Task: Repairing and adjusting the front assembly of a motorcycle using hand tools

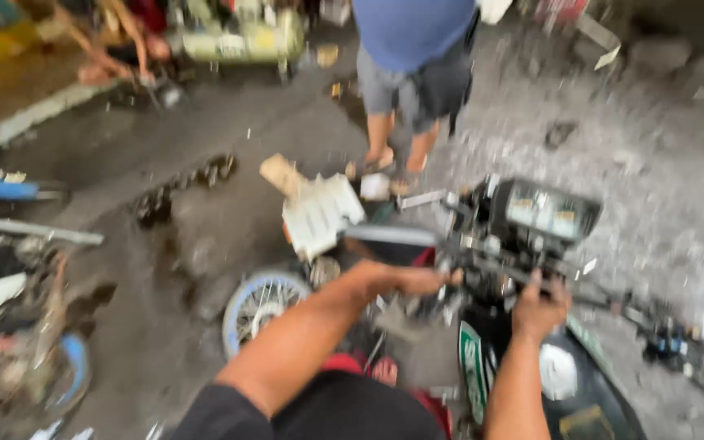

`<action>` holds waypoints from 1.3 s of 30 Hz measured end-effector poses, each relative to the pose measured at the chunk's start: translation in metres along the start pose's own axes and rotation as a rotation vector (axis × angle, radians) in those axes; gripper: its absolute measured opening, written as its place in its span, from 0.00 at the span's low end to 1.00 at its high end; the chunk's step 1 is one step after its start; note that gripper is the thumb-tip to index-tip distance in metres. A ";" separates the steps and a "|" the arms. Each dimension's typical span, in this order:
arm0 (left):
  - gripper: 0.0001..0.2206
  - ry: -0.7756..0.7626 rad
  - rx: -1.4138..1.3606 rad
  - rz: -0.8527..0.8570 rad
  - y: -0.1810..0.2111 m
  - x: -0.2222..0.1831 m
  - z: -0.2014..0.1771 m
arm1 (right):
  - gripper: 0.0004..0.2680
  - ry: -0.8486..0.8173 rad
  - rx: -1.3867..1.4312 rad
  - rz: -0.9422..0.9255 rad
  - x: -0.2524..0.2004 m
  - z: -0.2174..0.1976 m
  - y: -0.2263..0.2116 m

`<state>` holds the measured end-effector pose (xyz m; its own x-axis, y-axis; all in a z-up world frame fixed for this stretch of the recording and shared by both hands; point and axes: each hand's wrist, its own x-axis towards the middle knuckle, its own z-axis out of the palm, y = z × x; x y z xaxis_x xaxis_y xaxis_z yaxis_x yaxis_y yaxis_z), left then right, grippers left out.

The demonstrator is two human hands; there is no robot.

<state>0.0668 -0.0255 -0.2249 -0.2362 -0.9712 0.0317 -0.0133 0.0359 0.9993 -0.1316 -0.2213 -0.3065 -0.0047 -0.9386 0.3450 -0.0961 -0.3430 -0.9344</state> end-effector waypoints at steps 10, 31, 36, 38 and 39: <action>0.20 0.266 0.137 -0.238 0.013 0.003 0.030 | 0.15 0.051 -0.170 -0.088 0.005 -0.006 0.017; 0.20 0.438 0.061 -0.546 0.040 0.013 0.035 | 0.11 0.063 0.039 -0.055 0.003 0.000 0.021; 0.20 0.516 -0.094 -0.537 0.093 0.010 0.035 | 0.11 0.003 -0.054 -0.151 -0.001 -0.010 0.001; 0.22 0.260 0.412 -0.498 0.118 0.004 0.042 | 0.14 0.057 -0.285 -0.128 0.001 -0.007 -0.004; 0.22 0.279 0.404 -0.507 0.130 0.000 0.044 | 0.14 0.035 -0.280 -0.129 0.002 -0.009 0.000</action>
<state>0.0226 -0.0104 -0.0956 0.1516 -0.9137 -0.3772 -0.4281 -0.4046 0.8081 -0.1407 -0.2223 -0.3050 -0.0090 -0.8845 0.4665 -0.3685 -0.4307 -0.8238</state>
